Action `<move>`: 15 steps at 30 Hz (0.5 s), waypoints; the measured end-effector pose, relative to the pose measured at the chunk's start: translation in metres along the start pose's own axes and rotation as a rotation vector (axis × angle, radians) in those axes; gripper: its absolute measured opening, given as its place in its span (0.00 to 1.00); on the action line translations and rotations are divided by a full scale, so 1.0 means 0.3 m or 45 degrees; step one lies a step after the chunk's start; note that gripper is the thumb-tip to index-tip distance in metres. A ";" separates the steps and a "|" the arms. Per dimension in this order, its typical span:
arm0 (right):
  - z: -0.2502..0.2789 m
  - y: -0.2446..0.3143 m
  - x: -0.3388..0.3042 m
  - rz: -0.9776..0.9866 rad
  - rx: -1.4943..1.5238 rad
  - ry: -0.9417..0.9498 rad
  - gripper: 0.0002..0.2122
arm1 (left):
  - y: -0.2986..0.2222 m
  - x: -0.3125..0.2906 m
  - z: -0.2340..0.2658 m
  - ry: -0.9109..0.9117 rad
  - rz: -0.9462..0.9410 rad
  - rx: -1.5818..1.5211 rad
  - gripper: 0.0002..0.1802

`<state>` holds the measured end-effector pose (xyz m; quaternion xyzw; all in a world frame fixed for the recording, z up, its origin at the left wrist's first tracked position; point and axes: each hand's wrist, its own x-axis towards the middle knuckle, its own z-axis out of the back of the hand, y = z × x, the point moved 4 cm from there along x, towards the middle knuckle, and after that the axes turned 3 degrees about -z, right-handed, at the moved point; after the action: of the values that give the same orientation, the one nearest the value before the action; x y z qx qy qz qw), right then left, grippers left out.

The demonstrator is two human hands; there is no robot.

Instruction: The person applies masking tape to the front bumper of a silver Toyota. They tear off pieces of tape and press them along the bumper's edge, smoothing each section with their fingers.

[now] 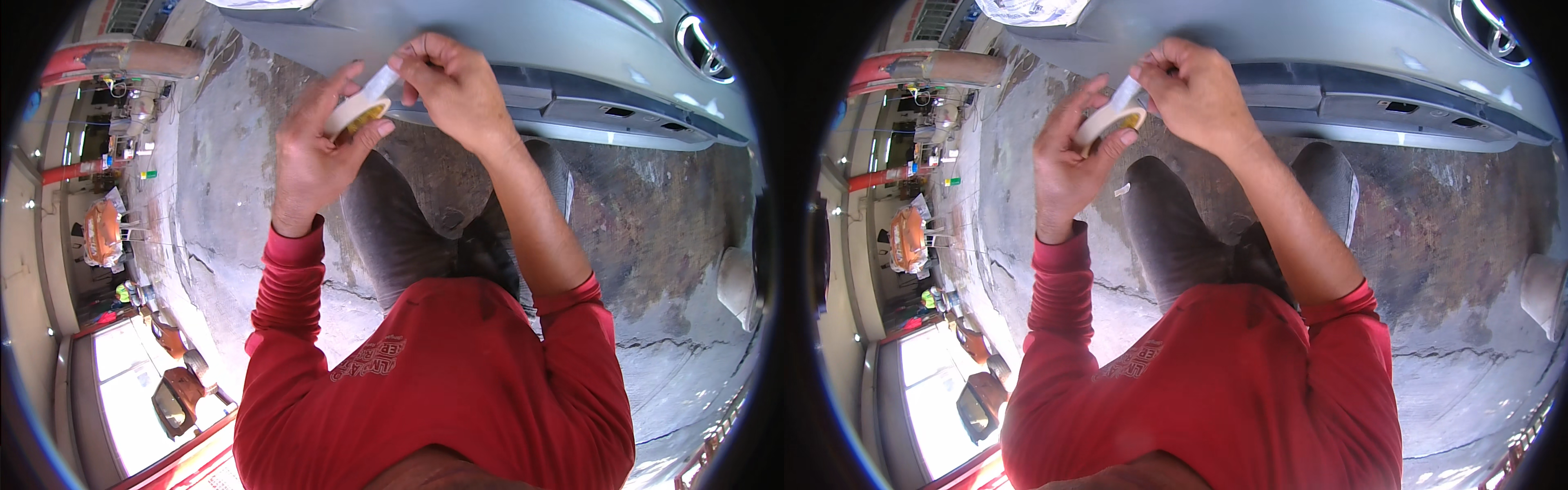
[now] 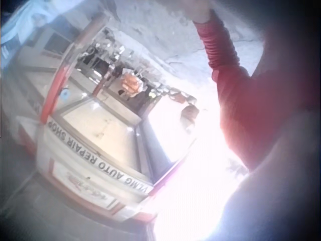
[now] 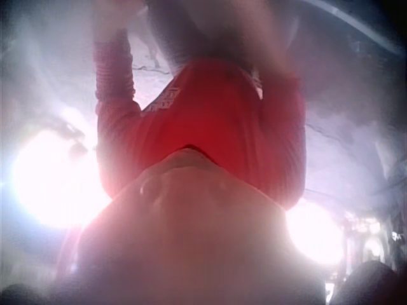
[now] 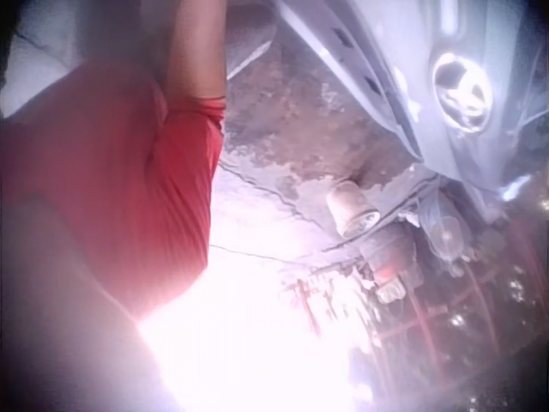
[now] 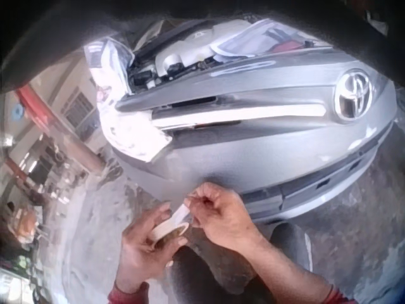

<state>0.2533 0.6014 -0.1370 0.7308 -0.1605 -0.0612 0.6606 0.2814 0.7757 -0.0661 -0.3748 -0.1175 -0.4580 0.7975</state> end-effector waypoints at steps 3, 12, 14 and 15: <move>-0.005 0.072 0.031 0.012 0.122 -0.004 0.09 | 0.000 0.056 0.067 0.047 0.040 0.001 0.20; -0.043 0.144 -0.008 0.086 0.224 -0.047 0.09 | 0.108 0.161 0.132 0.341 0.185 -0.119 0.11; -0.035 0.137 -0.008 0.082 0.252 -0.070 0.08 | 0.097 0.173 0.120 0.320 0.166 -0.253 0.12; -0.029 0.137 -0.008 0.081 0.189 -0.070 0.08 | 0.091 0.172 0.119 0.332 0.165 -0.239 0.12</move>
<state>0.2472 0.6073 -0.0957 0.7703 -0.2058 -0.0480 0.6017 0.3379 0.7759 -0.0275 -0.3917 0.0545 -0.4594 0.7953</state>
